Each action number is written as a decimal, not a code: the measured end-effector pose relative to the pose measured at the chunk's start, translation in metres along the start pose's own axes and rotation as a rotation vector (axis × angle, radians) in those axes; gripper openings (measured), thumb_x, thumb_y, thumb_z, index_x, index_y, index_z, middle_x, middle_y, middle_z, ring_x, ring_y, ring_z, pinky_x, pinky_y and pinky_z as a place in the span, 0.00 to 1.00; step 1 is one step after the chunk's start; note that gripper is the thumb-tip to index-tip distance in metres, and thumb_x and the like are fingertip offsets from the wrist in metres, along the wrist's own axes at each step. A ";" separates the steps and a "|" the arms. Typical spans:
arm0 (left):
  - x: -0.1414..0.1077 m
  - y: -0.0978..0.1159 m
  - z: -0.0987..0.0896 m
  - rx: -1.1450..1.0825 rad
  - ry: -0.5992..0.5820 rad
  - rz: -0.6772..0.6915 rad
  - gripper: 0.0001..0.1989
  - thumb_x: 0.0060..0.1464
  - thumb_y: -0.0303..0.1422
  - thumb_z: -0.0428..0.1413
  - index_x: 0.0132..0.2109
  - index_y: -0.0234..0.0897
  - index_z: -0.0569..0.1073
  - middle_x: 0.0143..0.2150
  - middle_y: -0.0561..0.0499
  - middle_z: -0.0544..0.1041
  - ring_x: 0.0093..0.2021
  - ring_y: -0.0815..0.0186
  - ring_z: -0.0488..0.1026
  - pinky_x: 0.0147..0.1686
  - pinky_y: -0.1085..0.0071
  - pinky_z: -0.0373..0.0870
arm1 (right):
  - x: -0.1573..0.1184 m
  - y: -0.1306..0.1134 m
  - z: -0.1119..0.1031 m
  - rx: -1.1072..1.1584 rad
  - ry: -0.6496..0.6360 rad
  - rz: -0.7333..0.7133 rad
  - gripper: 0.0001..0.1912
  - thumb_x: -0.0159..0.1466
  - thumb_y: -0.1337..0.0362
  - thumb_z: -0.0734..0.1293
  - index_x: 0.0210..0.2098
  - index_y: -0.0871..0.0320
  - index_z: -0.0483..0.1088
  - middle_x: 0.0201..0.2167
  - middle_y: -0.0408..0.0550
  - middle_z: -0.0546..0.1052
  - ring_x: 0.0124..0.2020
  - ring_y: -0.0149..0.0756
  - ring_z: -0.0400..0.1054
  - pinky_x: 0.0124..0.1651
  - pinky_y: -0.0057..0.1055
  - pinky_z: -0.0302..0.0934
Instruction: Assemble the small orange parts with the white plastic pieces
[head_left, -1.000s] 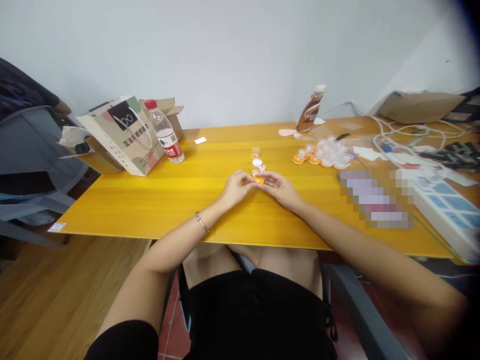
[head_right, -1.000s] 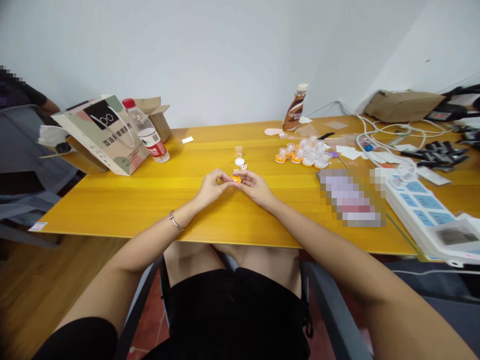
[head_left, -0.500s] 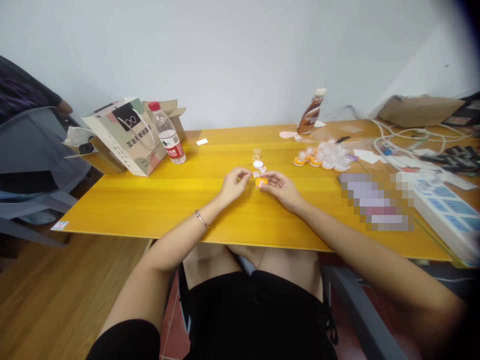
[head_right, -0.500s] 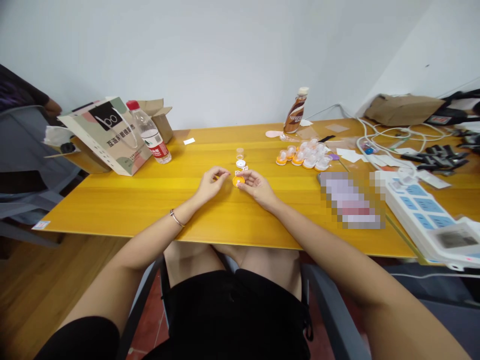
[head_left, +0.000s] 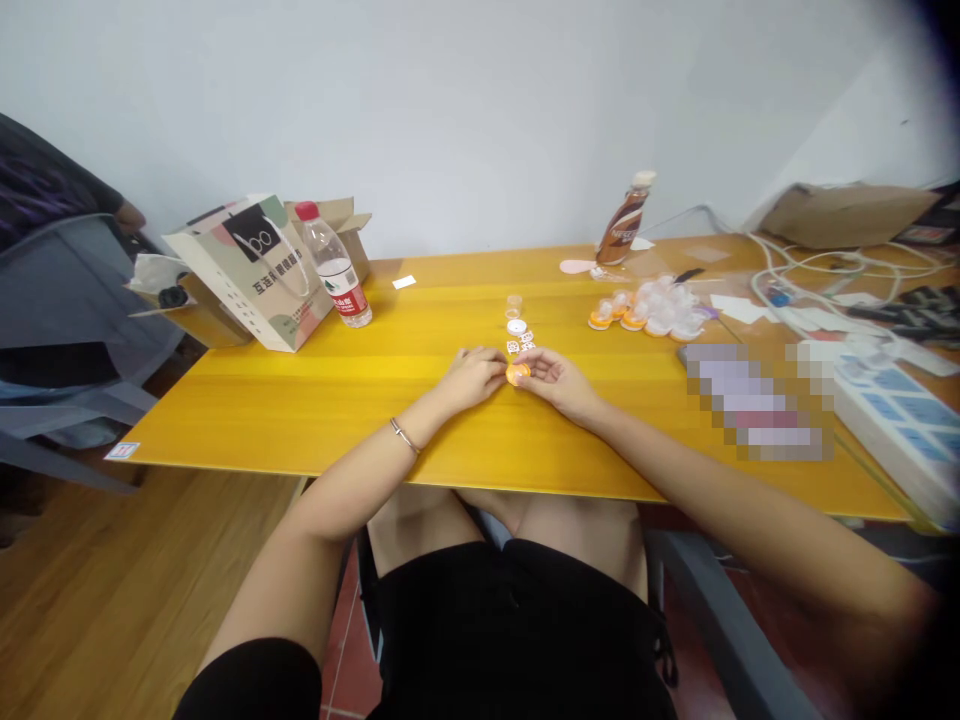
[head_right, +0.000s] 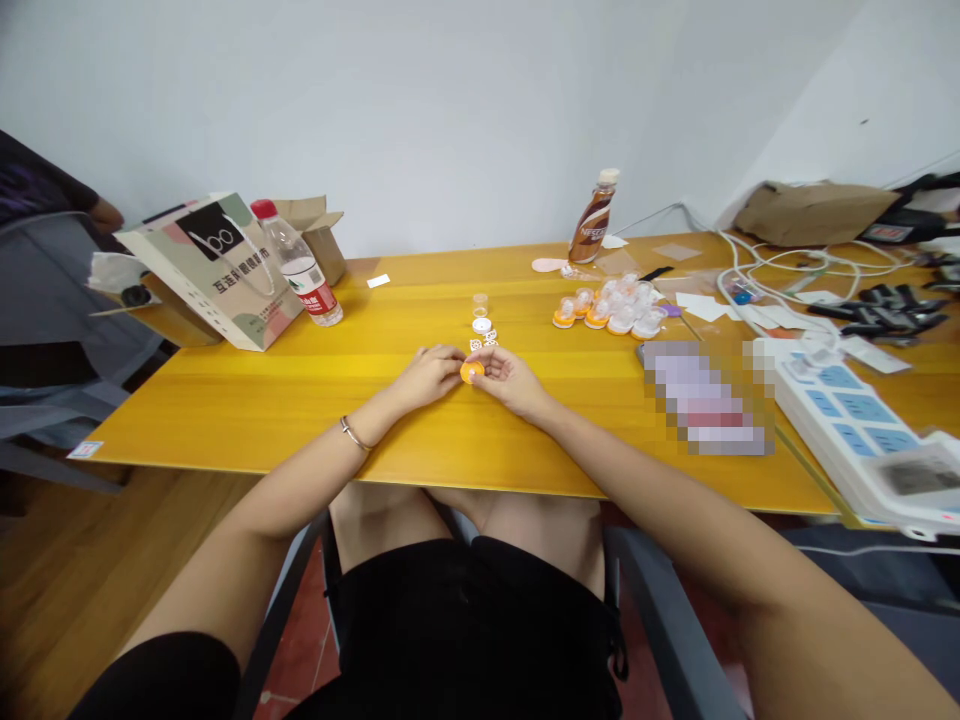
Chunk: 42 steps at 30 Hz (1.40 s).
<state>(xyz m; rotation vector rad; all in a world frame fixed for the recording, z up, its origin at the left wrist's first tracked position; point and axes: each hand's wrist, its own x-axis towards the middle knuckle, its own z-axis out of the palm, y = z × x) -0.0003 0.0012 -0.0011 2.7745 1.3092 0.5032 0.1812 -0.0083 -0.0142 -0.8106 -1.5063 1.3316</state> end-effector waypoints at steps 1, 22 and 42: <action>0.001 -0.001 0.001 0.004 0.011 0.007 0.12 0.59 0.34 0.49 0.41 0.37 0.76 0.45 0.46 0.74 0.46 0.60 0.68 0.46 0.64 0.63 | 0.000 0.001 0.000 -0.014 0.002 0.001 0.17 0.47 0.56 0.74 0.33 0.54 0.69 0.37 0.45 0.74 0.40 0.34 0.69 0.54 0.40 0.60; 0.007 -0.005 0.004 -0.129 0.139 -0.072 0.06 0.52 0.32 0.55 0.32 0.35 0.74 0.30 0.49 0.75 0.30 0.68 0.70 0.32 0.75 0.63 | 0.002 0.003 -0.002 0.062 -0.036 0.054 0.20 0.48 0.59 0.74 0.39 0.53 0.70 0.42 0.46 0.75 0.46 0.35 0.69 0.57 0.41 0.58; 0.012 -0.009 0.014 -1.022 0.340 -0.261 0.12 0.44 0.36 0.61 0.33 0.30 0.74 0.32 0.47 0.79 0.31 0.69 0.75 0.36 0.72 0.72 | 0.002 0.001 -0.001 0.038 -0.054 0.056 0.19 0.48 0.59 0.74 0.38 0.53 0.70 0.44 0.46 0.75 0.43 0.34 0.69 0.56 0.40 0.59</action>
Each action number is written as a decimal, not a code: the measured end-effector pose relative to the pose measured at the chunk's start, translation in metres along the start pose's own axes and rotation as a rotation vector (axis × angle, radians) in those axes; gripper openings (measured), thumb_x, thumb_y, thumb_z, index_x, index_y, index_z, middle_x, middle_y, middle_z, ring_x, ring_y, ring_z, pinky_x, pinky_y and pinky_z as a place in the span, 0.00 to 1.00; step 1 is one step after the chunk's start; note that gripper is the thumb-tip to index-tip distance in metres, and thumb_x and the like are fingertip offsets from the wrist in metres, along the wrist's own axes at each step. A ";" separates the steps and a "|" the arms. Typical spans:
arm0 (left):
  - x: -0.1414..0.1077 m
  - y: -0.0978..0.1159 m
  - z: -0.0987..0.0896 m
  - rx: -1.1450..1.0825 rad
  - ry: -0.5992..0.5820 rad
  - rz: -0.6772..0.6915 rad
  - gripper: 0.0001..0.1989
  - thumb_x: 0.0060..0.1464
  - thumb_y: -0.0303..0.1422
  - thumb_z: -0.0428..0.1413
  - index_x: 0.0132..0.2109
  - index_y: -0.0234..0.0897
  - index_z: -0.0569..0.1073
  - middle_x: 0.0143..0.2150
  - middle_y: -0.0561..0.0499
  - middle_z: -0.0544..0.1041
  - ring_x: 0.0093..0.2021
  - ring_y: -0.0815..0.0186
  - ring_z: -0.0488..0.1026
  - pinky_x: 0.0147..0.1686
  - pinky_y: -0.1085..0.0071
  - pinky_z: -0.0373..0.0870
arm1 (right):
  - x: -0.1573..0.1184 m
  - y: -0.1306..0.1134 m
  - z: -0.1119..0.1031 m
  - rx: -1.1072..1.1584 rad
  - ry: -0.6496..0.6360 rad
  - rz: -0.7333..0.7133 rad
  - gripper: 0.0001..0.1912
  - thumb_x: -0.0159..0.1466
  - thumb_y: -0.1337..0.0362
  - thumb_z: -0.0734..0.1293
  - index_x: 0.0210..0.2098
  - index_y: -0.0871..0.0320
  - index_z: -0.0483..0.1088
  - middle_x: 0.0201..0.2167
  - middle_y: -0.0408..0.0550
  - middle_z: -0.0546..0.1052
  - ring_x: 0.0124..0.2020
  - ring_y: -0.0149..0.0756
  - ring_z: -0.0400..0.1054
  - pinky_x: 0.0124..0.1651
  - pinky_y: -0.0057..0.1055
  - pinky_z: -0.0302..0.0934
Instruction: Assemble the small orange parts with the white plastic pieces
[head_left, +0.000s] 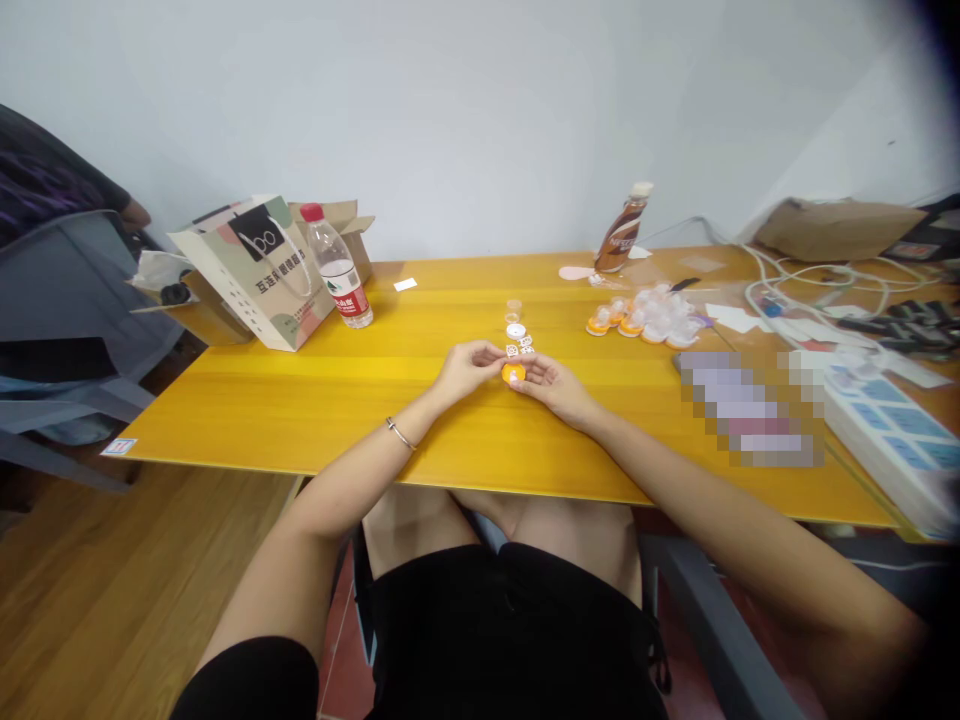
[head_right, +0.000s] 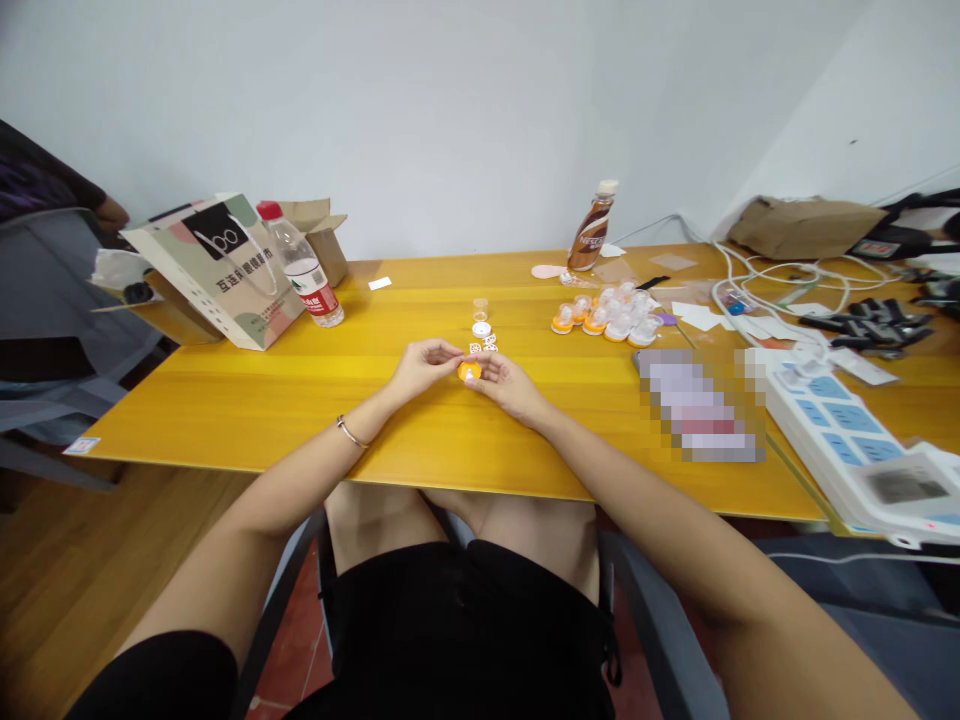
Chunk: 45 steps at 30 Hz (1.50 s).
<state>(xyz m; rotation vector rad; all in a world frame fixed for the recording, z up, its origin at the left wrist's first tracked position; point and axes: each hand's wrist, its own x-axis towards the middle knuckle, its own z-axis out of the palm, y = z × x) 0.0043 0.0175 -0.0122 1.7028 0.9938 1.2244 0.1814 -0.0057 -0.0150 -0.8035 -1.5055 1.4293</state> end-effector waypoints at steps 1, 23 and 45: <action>0.000 0.001 0.000 -0.005 0.011 0.005 0.12 0.44 0.36 0.61 0.33 0.31 0.74 0.32 0.47 0.79 0.31 0.69 0.75 0.36 0.72 0.72 | 0.000 0.001 0.000 0.004 0.001 0.001 0.19 0.48 0.60 0.74 0.38 0.53 0.70 0.43 0.45 0.74 0.42 0.33 0.70 0.55 0.40 0.59; -0.007 0.022 0.003 0.304 -0.004 0.075 0.03 0.47 0.28 0.60 0.29 0.34 0.74 0.37 0.49 0.73 0.41 0.68 0.70 0.44 0.70 0.65 | 0.001 0.005 0.004 -0.034 0.042 -0.026 0.20 0.47 0.61 0.74 0.38 0.53 0.67 0.36 0.42 0.72 0.34 0.29 0.69 0.50 0.38 0.63; -0.008 0.005 0.009 0.054 -0.056 -0.031 0.11 0.46 0.26 0.59 0.33 0.35 0.62 0.28 0.57 0.69 0.27 0.75 0.67 0.31 0.77 0.63 | -0.003 0.008 0.006 -0.038 0.016 -0.018 0.22 0.48 0.60 0.73 0.37 0.52 0.61 0.27 0.37 0.72 0.30 0.29 0.69 0.42 0.34 0.64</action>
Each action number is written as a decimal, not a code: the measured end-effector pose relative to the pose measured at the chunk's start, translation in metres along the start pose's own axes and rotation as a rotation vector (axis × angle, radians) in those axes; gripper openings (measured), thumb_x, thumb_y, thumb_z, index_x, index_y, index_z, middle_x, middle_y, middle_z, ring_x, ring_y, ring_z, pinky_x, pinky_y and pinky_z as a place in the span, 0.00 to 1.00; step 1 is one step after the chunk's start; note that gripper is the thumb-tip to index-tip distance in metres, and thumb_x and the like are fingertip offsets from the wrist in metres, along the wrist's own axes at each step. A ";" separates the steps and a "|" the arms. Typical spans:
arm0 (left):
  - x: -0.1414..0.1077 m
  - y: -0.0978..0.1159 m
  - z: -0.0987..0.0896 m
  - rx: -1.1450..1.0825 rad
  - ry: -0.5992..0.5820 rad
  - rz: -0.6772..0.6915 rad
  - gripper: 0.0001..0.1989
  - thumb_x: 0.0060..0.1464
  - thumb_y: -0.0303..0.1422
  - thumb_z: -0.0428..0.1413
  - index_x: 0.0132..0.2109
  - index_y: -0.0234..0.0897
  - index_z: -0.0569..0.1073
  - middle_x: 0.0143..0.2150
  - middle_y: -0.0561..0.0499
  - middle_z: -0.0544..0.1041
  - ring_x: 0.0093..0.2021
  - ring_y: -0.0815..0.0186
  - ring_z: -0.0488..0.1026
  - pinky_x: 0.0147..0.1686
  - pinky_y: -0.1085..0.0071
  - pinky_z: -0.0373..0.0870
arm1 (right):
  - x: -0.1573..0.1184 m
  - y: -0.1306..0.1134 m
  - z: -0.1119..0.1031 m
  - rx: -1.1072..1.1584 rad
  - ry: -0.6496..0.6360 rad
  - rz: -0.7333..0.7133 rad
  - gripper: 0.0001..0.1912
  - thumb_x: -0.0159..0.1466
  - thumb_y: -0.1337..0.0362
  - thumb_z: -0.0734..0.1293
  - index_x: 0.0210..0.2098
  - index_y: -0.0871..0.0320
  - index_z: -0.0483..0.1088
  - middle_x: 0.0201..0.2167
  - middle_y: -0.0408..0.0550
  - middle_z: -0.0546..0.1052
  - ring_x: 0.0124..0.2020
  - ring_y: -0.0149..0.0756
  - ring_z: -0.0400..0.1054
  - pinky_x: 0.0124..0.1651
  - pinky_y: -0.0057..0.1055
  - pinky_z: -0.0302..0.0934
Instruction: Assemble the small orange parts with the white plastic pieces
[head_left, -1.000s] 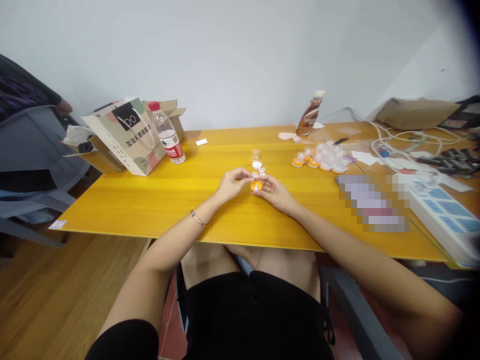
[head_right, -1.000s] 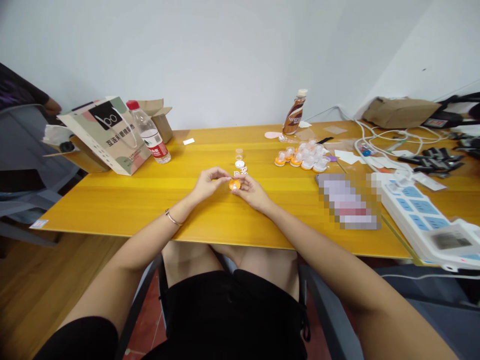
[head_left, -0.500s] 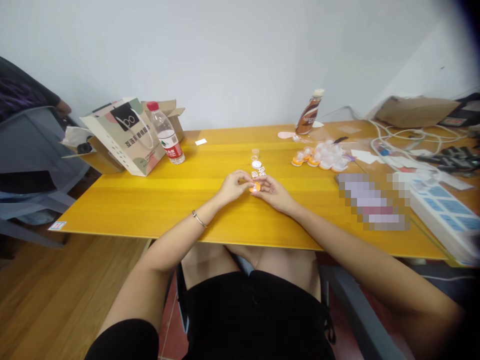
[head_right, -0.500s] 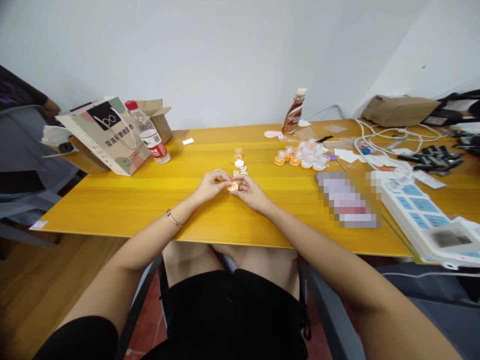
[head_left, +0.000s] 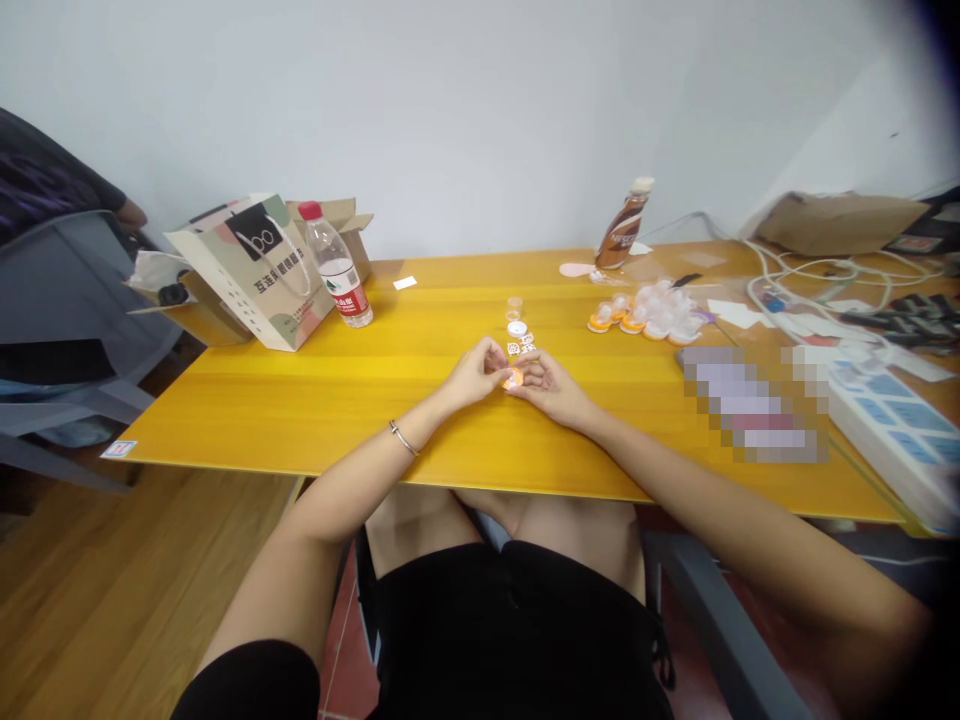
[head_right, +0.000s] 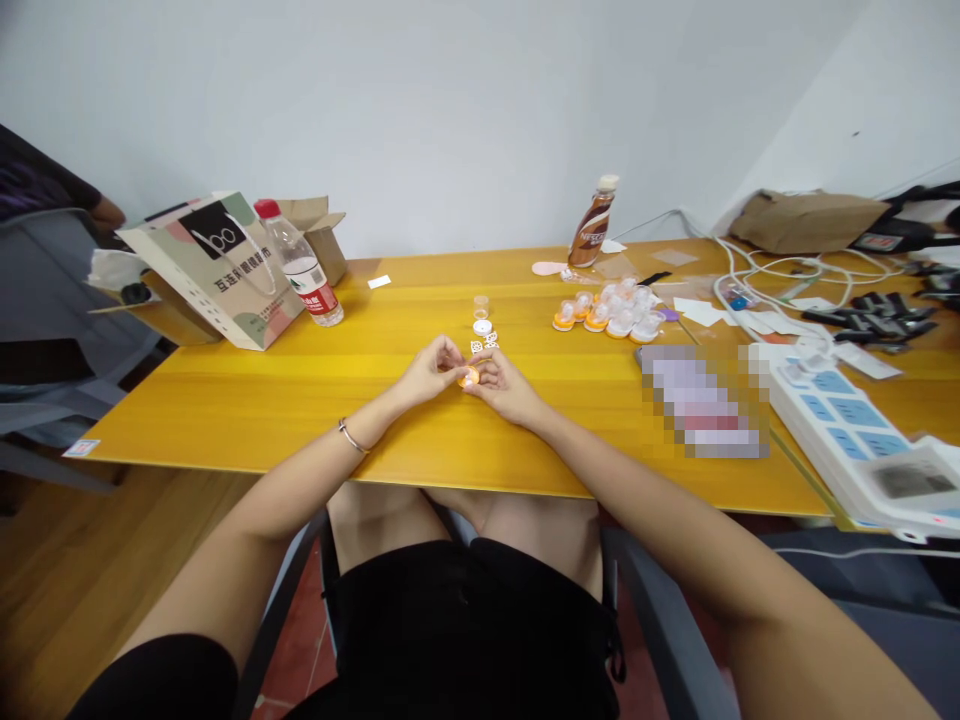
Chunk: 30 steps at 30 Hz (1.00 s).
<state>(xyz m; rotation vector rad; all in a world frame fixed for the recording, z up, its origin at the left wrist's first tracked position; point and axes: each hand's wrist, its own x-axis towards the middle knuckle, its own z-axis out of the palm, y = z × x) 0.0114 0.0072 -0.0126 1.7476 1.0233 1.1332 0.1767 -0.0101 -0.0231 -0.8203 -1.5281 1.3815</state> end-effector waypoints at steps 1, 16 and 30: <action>0.001 -0.001 0.000 -0.014 -0.005 -0.006 0.10 0.46 0.26 0.59 0.33 0.35 0.63 0.27 0.57 0.69 0.27 0.75 0.67 0.31 0.77 0.63 | 0.000 0.000 0.000 0.002 0.004 0.000 0.22 0.47 0.61 0.73 0.37 0.52 0.61 0.27 0.37 0.72 0.30 0.29 0.69 0.42 0.34 0.64; 0.004 0.004 -0.005 0.074 0.014 -0.002 0.04 0.52 0.27 0.54 0.36 0.31 0.71 0.34 0.50 0.76 0.33 0.71 0.71 0.37 0.74 0.66 | 0.004 -0.004 -0.005 -0.011 0.058 0.052 0.20 0.46 0.62 0.74 0.36 0.55 0.67 0.31 0.41 0.75 0.30 0.28 0.69 0.45 0.34 0.65; 0.069 -0.008 -0.009 0.851 -0.090 0.187 0.20 0.53 0.21 0.46 0.51 0.37 0.71 0.48 0.44 0.70 0.48 0.59 0.67 0.50 0.61 0.63 | 0.001 -0.008 -0.006 0.102 0.106 0.133 0.23 0.45 0.60 0.75 0.38 0.54 0.64 0.24 0.39 0.76 0.28 0.30 0.72 0.46 0.38 0.66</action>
